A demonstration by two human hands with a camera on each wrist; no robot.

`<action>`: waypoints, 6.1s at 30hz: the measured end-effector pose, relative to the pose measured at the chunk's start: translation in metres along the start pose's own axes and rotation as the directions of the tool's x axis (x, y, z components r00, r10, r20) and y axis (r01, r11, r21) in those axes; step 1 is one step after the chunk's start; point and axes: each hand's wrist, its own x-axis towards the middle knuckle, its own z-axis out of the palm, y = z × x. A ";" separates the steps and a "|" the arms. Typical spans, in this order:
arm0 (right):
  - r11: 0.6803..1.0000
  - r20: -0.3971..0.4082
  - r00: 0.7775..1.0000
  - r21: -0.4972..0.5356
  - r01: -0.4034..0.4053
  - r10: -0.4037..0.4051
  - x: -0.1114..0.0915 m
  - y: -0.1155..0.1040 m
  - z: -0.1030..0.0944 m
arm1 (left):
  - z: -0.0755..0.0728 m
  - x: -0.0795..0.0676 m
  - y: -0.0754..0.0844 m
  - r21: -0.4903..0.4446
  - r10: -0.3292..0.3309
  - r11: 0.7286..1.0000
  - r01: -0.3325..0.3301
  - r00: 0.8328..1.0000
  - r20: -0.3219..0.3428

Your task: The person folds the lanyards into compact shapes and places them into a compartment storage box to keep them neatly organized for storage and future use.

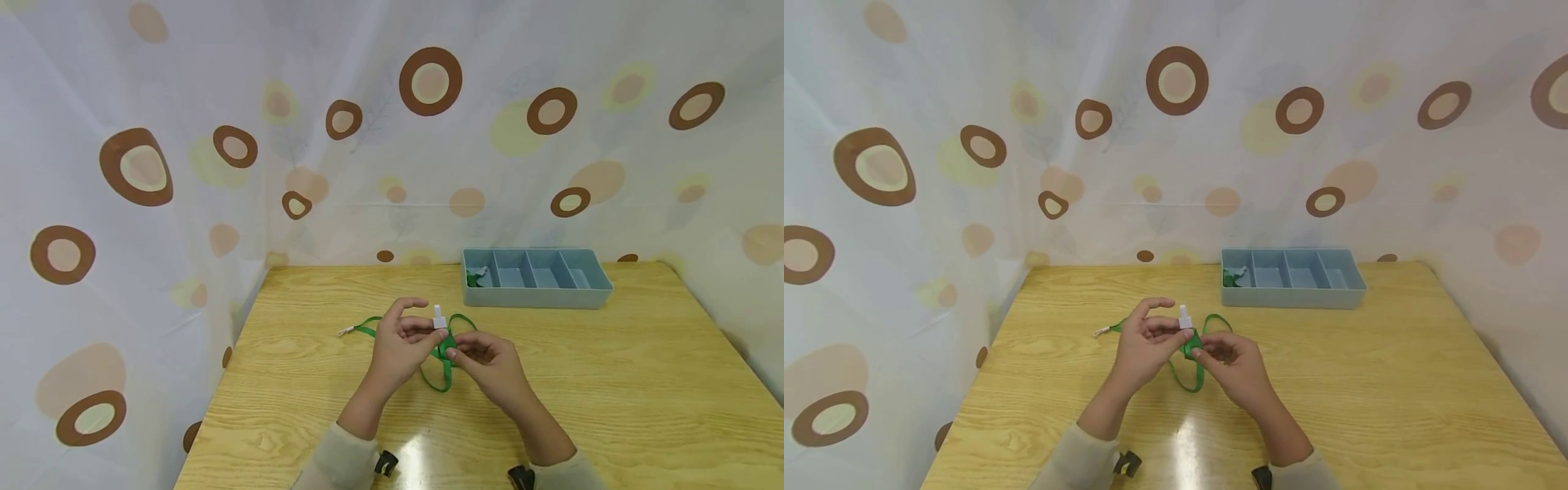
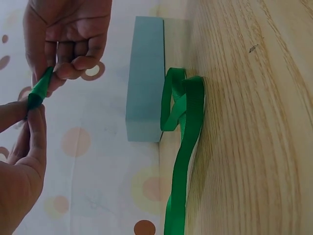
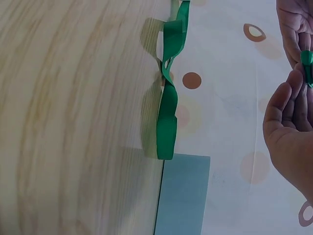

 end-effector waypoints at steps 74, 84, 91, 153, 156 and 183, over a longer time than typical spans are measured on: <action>0.986 -0.339 0.939 -0.125 -0.106 0.058 0.009 0.008 -0.020 | 0.010 0.051 -0.054 0.324 -0.022 0.946 0.014 0.999 0.023; 0.984 -0.369 0.929 -0.160 -0.077 0.013 0.005 -0.001 -0.017 | 0.017 0.082 -0.075 0.506 0.003 0.858 -0.086 0.987 0.163; 0.985 -0.367 0.930 -0.167 -0.033 -0.031 0.003 -0.008 -0.017 | 0.027 0.104 -0.075 0.689 0.058 0.696 -0.202 0.972 0.226; 0.772 -0.340 0.940 -0.605 -0.193 -0.032 0.119 0.026 -0.131 | 0.069 0.137 -0.074 0.895 -0.055 0.388 -0.218 0.964 0.259; 0.717 -0.280 0.960 -0.670 -0.190 -0.007 0.124 0.031 -0.135 | 0.068 0.136 -0.075 0.898 -0.037 0.382 -0.220 0.967 0.253; 0.797 -0.182 0.979 -0.603 -0.039 -0.090 0.069 0.034 -0.100 | 0.073 0.130 -0.078 0.910 0.009 0.331 -0.251 0.965 0.263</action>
